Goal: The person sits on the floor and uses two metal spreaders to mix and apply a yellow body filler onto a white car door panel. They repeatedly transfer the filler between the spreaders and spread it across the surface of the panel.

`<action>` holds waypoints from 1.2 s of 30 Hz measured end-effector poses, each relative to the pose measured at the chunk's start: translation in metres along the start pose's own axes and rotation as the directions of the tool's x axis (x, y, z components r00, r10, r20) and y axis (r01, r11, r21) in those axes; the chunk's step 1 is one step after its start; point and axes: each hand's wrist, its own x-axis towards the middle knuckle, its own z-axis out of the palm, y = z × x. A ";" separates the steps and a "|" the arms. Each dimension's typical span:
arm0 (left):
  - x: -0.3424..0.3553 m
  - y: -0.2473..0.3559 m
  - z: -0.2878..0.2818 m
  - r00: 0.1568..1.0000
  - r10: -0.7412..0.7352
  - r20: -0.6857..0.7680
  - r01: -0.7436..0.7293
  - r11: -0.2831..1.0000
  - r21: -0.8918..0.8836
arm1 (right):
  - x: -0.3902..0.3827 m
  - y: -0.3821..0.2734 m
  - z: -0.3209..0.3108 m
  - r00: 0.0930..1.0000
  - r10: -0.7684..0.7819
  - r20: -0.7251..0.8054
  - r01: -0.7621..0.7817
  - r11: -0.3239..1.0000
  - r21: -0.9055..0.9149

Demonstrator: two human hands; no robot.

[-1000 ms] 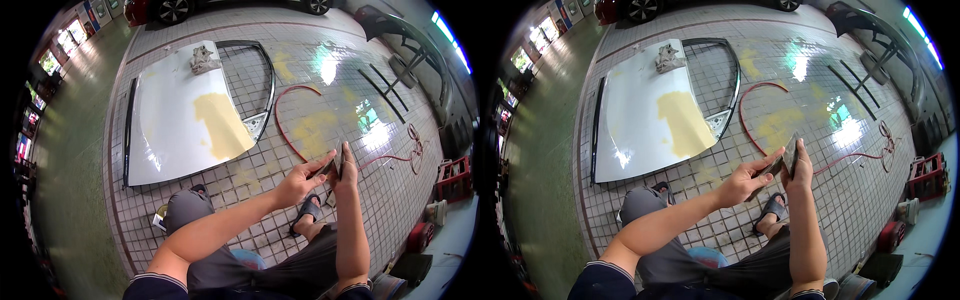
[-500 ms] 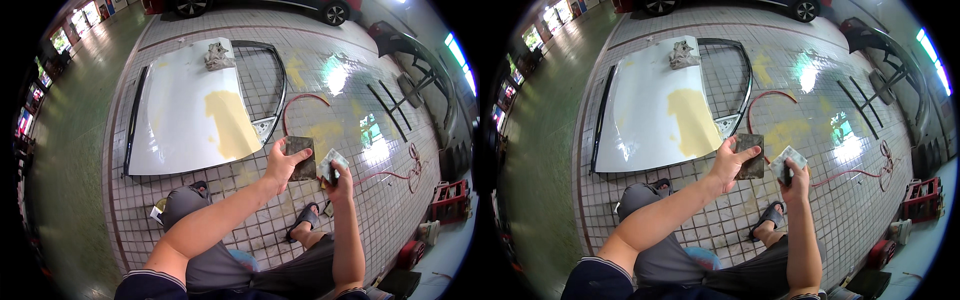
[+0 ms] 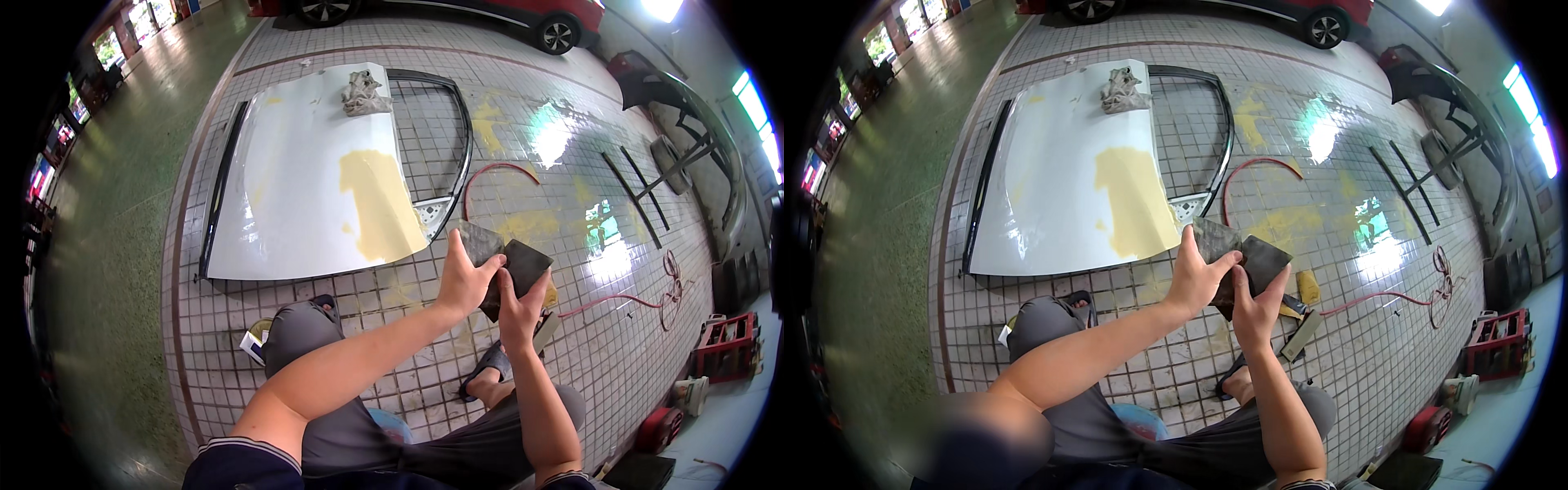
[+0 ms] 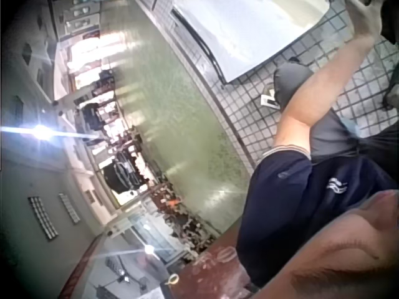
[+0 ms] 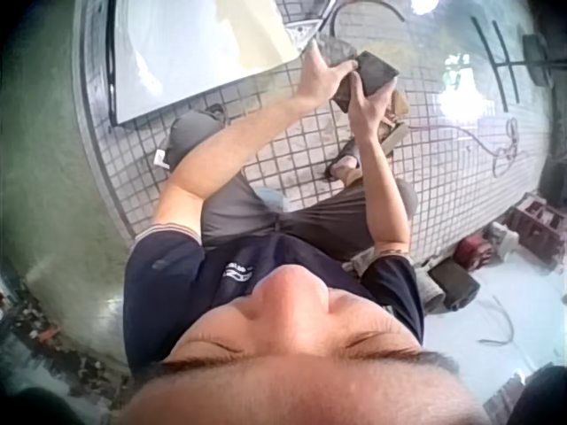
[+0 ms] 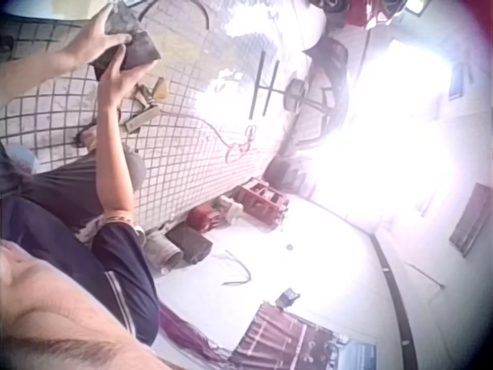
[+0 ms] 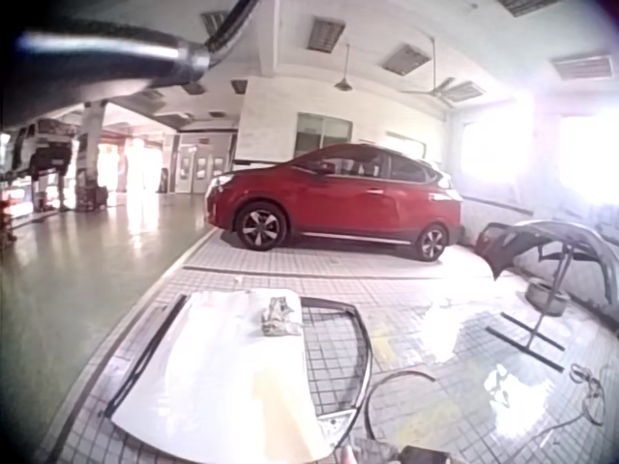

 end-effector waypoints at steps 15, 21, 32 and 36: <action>0.004 0.000 -0.008 0.966 0.152 0.210 -0.135 0.986 -0.093 | 0.010 0.003 -0.023 0.895 0.100 0.435 -0.075 0.994 -0.075; 0.003 -0.011 -0.002 0.982 0.126 0.143 -0.116 0.990 -0.079 | 0.012 -0.013 -0.026 0.803 0.369 0.467 -0.390 0.919 -0.056; 0.003 0.003 0.003 0.977 -0.184 0.105 0.202 0.961 -0.189 | 0.027 -0.025 -0.033 0.789 0.526 0.316 -0.609 0.734 0.299; 0.004 -0.004 0.018 0.992 -0.112 -0.056 0.110 0.993 -0.033 | 0.023 -0.011 -0.020 0.956 0.264 0.131 -0.284 0.942 0.179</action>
